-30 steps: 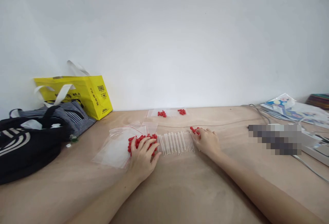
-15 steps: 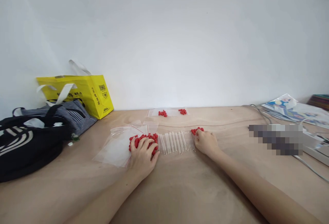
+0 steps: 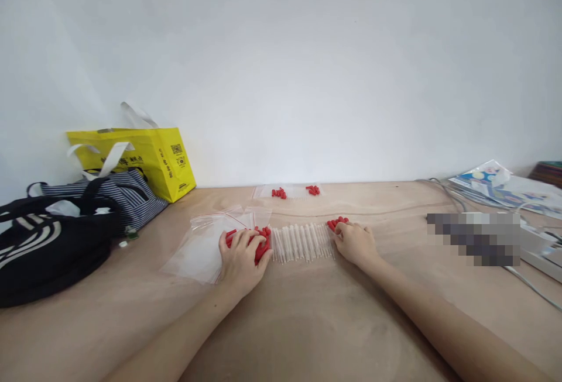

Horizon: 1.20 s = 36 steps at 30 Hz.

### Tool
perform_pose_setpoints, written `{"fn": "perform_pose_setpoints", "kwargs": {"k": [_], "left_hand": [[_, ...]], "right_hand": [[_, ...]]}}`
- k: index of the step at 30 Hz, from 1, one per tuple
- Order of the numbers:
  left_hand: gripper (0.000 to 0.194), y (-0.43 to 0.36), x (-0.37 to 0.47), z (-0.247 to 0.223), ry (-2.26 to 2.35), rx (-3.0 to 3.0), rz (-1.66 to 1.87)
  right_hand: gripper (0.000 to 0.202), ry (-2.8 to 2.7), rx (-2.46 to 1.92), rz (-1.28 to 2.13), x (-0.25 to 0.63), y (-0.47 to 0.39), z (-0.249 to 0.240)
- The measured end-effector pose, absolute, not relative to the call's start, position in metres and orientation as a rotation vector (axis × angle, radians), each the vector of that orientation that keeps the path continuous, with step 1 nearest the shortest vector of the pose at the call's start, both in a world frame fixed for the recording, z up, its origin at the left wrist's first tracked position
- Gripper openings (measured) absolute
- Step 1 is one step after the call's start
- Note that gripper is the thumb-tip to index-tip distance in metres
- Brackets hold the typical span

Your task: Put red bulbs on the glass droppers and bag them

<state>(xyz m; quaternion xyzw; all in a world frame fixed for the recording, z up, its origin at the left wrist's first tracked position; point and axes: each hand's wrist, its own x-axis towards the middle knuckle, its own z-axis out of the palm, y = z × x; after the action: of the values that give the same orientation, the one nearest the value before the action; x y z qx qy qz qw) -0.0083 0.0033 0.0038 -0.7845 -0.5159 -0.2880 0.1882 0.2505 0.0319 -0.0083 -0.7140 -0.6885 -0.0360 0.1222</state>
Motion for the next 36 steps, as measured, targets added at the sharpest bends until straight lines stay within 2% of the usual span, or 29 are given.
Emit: {"fn": "perform_pose_setpoints", "kwargs": {"k": [14,20,24,28,33,36], "left_hand": [[0.014,0.002,-0.011,0.012,-1.573,-2.188,-0.698],[0.018,0.004,-0.011,0.011,-1.552,-2.179,-0.779],[0.014,0.0,-0.006,0.014,-1.458,-2.205,-0.846],[0.009,-0.009,0.005,0.01,-1.333,-2.344,-0.924],[0.006,-0.014,0.016,-0.002,-1.274,-2.503,-0.95],[0.01,-0.013,0.018,-0.004,-1.218,-2.528,-0.954]], "right_hand": [[0.032,-2.035,-2.111,-0.259,0.244,0.033,-0.008],[0.032,-2.01,-2.136,-0.274,0.241,0.032,-0.011],[0.034,-1.947,-2.108,-0.339,0.244,0.03,-0.011],[0.025,-1.906,-1.802,-0.328,0.246,0.025,-0.013],[0.016,-2.051,-1.124,-0.01,0.242,0.006,-0.023],[0.02,-2.132,-1.004,0.017,0.236,-0.008,-0.027]]}}
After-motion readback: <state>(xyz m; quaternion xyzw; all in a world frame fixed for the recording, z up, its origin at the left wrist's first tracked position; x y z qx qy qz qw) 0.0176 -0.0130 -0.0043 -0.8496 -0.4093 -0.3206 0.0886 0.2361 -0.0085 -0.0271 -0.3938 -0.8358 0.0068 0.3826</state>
